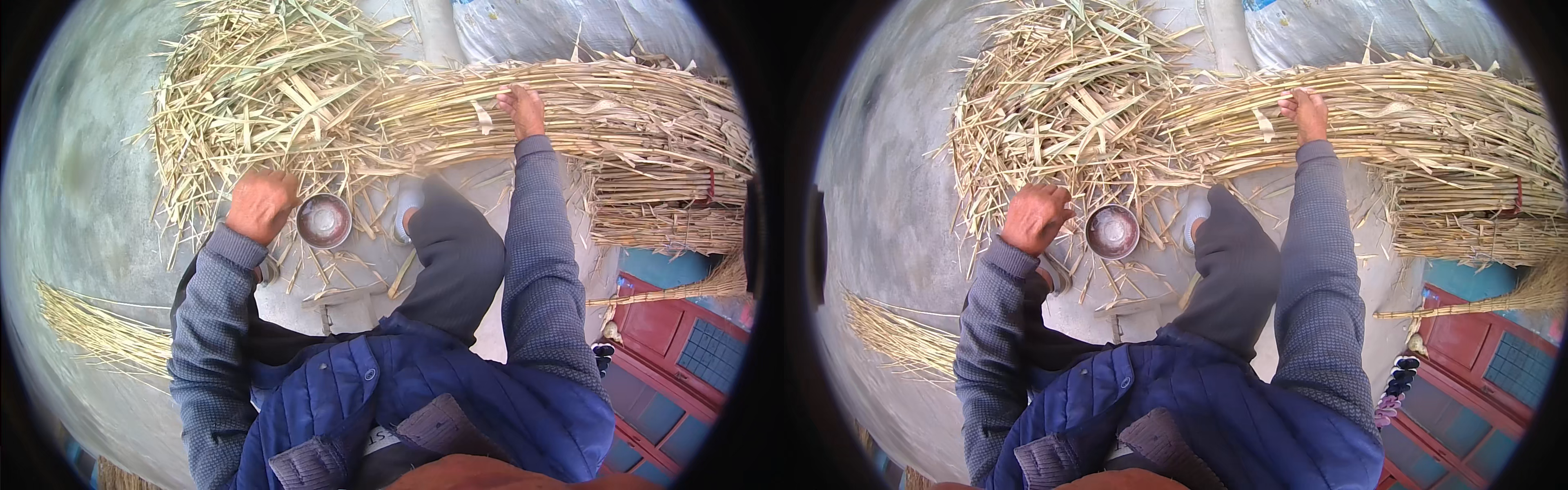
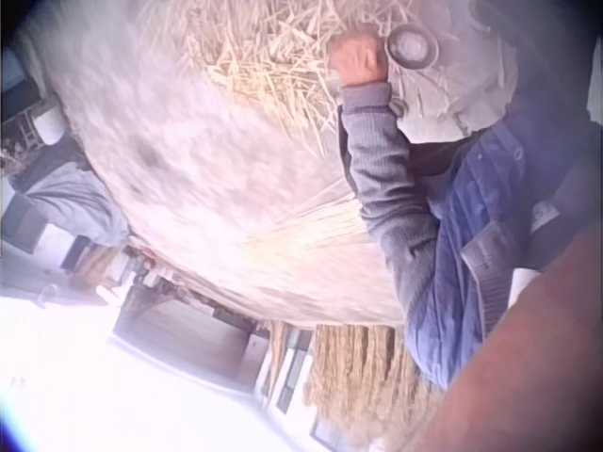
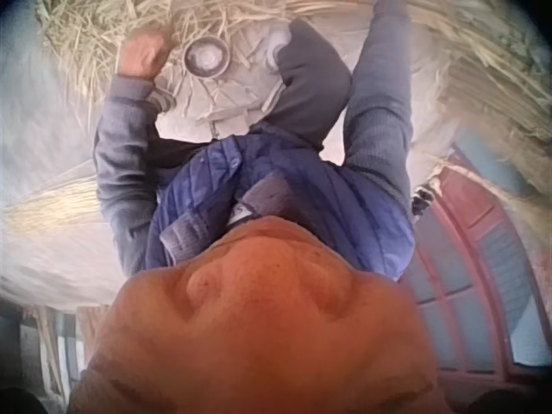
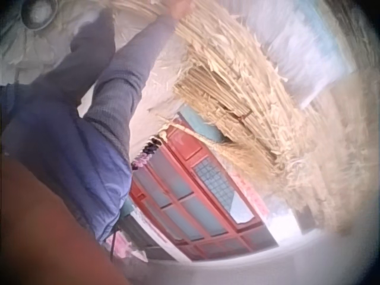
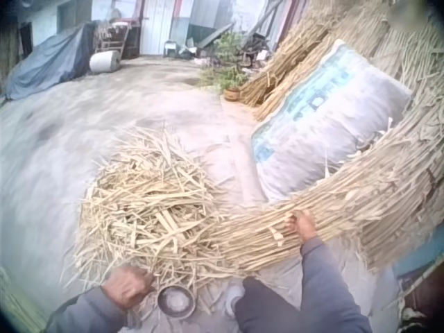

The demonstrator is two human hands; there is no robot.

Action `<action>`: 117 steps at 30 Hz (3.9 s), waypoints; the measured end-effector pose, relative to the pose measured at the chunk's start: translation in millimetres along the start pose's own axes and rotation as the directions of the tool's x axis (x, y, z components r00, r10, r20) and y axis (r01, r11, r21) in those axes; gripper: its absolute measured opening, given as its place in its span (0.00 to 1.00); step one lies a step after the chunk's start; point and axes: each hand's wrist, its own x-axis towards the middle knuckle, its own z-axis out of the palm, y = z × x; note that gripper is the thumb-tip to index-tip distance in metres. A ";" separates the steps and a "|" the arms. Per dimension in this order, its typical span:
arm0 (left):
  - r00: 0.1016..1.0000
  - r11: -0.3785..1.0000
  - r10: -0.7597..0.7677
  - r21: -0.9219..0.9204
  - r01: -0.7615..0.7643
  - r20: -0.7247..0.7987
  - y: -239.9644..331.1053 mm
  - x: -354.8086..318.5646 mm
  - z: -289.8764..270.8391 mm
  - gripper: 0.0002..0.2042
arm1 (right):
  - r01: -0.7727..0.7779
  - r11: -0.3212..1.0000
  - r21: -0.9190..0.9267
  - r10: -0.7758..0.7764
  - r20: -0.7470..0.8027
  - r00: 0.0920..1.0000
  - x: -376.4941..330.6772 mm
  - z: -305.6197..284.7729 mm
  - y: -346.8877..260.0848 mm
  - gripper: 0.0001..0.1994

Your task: The person sits on the floor and repeatedly picks up dried plant stalks, strips off the outer layers by hand, and places the processed pieces into a pile. The person continues this repetitive action throughout the clip.

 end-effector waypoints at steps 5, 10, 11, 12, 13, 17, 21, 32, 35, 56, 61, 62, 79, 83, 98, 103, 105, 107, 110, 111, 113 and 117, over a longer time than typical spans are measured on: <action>0.986 0.998 -0.037 -0.047 0.030 -0.163 -30.8 -0.3 -15.6 0.13 | 0.048 0.997 -0.063 -0.039 0.132 0.990 -60.7 50.9 -46.9 0.15; 0.950 0.991 -0.111 -0.103 0.084 -0.292 -40.1 3.3 -32.6 0.20 | 0.158 0.987 0.021 -0.155 0.358 0.921 -132.3 131.1 -82.5 0.15; 0.950 0.989 -0.124 -0.115 0.094 -0.286 -41.7 2.5 -36.4 0.21 | 0.172 0.982 0.077 -0.189 0.396 0.899 -146.7 146.8 -85.0 0.14; 0.939 0.988 -0.115 -0.132 0.075 -0.325 -42.2 2.0 -38.9 0.21 | 0.201 0.967 0.159 -0.252 0.457 0.853 -159.7 160.9 -86.7 0.14; 0.941 0.978 -0.121 -0.201 0.058 -0.316 -45.3 1.5 -42.4 0.21 | 0.203 0.962 0.182 -0.267 0.474 0.839 -169.9 173.1 -88.5 0.11; 0.968 0.744 -0.240 -0.654 0.136 -0.072 -59.0 -0.2 -46.7 0.21 | 0.270 0.926 0.263 -0.363 0.431 0.826 -191.5 199.3 -89.1 0.11; 0.989 0.372 -0.128 -0.921 0.116 0.073 -66.9 -1.3 -38.6 0.15 | 0.309 0.902 0.300 -0.416 0.426 0.803 -194.9 201.2 -85.0 0.11; 0.987 0.280 -0.101 -0.949 0.149 0.125 -74.7 19.3 -7.3 0.08 | 0.289 0.826 0.484 -0.425 0.196 0.884 -193.6 192.0 -101.5 0.16; 0.987 0.278 -0.135 -0.953 0.117 0.082 -78.0 23.8 0.1 0.07 | 0.135 0.801 0.584 -0.326 0.234 0.916 -199.2 186.8 -103.5 0.13; 0.926 0.675 -0.275 -0.738 -0.006 -0.259 -116.3 32.3 -5.9 0.10 | -0.051 0.902 -0.428 0.060 0.007 0.998 -148.0 102.7 -77.9 0.22; 0.919 0.704 -0.271 -0.710 -0.015 -0.287 -113.2 23.9 -9.9 0.08 | 0.066 0.792 -0.607 0.063 0.188 0.980 -163.5 101.2 -96.7 0.19; 0.935 0.665 -0.295 -0.745 0.054 -0.195 -112.6 22.4 -9.9 0.06 | 0.133 0.874 -0.468 -0.004 0.267 0.964 -169.6 114.0 -99.4 0.19; 0.916 0.202 -0.401 -0.978 0.054 -0.032 -102.7 -5.1 -32.2 0.05 | 0.255 0.907 0.334 -0.367 0.331 0.870 -186.6 205.3 -113.2 0.14; 0.890 0.427 -0.429 -0.903 0.051 -0.153 -93.4 -5.2 -41.9 0.07 | 0.231 0.913 0.336 -0.329 0.275 0.903 -182.7 207.9 -111.4 0.14; 0.718 0.040 -0.689 -0.994 -0.098 -0.099 -135.7 -18.6 -45.3 0.09 | 0.314 0.894 0.318 -0.405 0.278 0.871 -186.0 201.7 -108.1 0.15; 0.551 0.506 -0.748 -0.856 0.112 -0.370 -172.4 -45.5 -41.3 0.13 | 0.286 0.922 0.261 -0.354 0.267 0.896 -181.7 199.6 -100.4 0.15; 0.623 0.819 -0.511 -0.116 0.562 -0.593 -164.3 -47.1 -41.7 0.18 | 0.293 0.927 0.233 -0.348 0.250 0.904 -179.8 206.0 -98.2 0.17; 0.683 0.855 -0.369 0.058 0.515 -0.630 -142.3 -40.2 -49.1 0.18 | 0.292 0.930 0.226 -0.348 0.276 0.896 -182.1 213.9 -94.3 0.18; 0.751 0.978 -0.203 -0.172 0.121 -0.629 -90.8 -8.7 -63.5 0.13 | 0.283 0.931 0.229 -0.347 0.322 0.881 -192.1 235.9 -82.8 0.18; 0.756 0.980 -0.061 -0.184 -0.080 -0.652 -71.9 4.7 -64.0 0.12 | 0.280 0.926 0.254 -0.361 0.372 0.855 -196.5 245.3 -77.6 0.17; 0.795 0.971 -0.011 -0.198 -0.138 -0.607 -39.5 17.7 -60.5 0.10 | 0.243 0.940 0.239 -0.332 0.478 0.814 -206.4 263.0 -67.4 0.16; 0.838 0.969 -0.023 -0.217 -0.114 -0.545 -37.0 25.2 -58.0 0.09 | 0.184 0.958 0.218 -0.279 0.580 0.765 -216.3 278.8 -59.1 0.14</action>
